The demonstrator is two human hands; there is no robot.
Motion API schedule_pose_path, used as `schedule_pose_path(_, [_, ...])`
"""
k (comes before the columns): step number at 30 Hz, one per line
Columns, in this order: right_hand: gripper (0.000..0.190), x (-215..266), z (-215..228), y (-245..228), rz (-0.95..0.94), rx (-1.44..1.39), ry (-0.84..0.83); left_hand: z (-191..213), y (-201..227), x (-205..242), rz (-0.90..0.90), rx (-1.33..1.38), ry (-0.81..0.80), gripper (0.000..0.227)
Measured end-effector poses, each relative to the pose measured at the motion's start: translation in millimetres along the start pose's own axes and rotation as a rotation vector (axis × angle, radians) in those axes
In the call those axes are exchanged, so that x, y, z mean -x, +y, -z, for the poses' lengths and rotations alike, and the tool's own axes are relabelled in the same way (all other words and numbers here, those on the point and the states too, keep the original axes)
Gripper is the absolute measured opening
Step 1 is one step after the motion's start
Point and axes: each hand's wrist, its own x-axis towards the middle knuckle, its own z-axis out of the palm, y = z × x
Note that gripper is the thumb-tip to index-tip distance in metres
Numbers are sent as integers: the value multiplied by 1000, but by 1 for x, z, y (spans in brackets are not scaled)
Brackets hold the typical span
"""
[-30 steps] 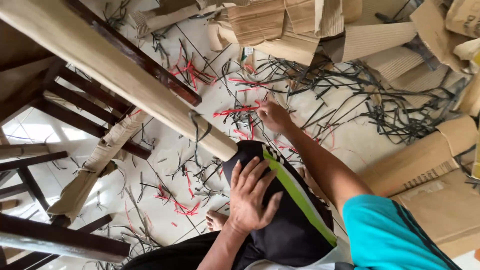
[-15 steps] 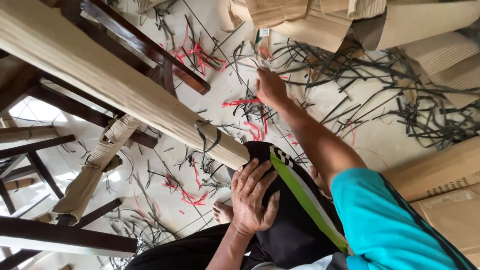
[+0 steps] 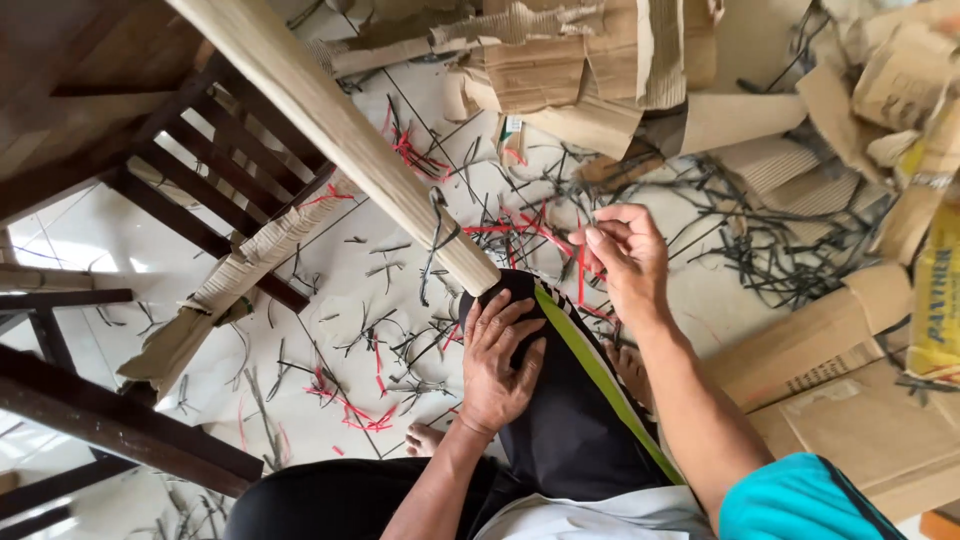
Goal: The person sits on the floor and ties black and red cords around a cylindrical cardboard roll. They use their hands to wrap and knot the cords, occasionally using scissors to trim the excess cord. The person repeats this process multiple times on the same roll.
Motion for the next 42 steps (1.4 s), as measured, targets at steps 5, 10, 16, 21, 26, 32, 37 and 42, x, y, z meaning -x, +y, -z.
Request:
schedule_pose_path(5, [22,35,-47,-75,102,268,-217,46,33,-5,312,447,49,35])
schedule_pose_path(10, [6,86,-98,-62,404,640,-476,100,55,-10,516,949,194,22])
schedule_pose_path(16, [7,98,-101,-50,415,677,-677,208,-21,20,471,1007,480,31])
schedule_pose_path(21, [13,59,-51,-56,437,910,-413,268,-60,46,386,1130,702,27])
schedule_pose_path(26, [13,45,-29,-59,322,948,-289,258,-69,54,413,1121,811,32])
schedule_pose_path(32, [9,21,-5,-48,270,894,-110,267,-83,70,435,1160,939,34])
schedule_pose_path(37, [12,7,-5,-50,-210,163,-152,276,-88,75,562,1084,1081,36])
schedule_pose_path(42, [18,-2,-27,-70,-292,-278,-156,261,-69,65,803,688,913,64])
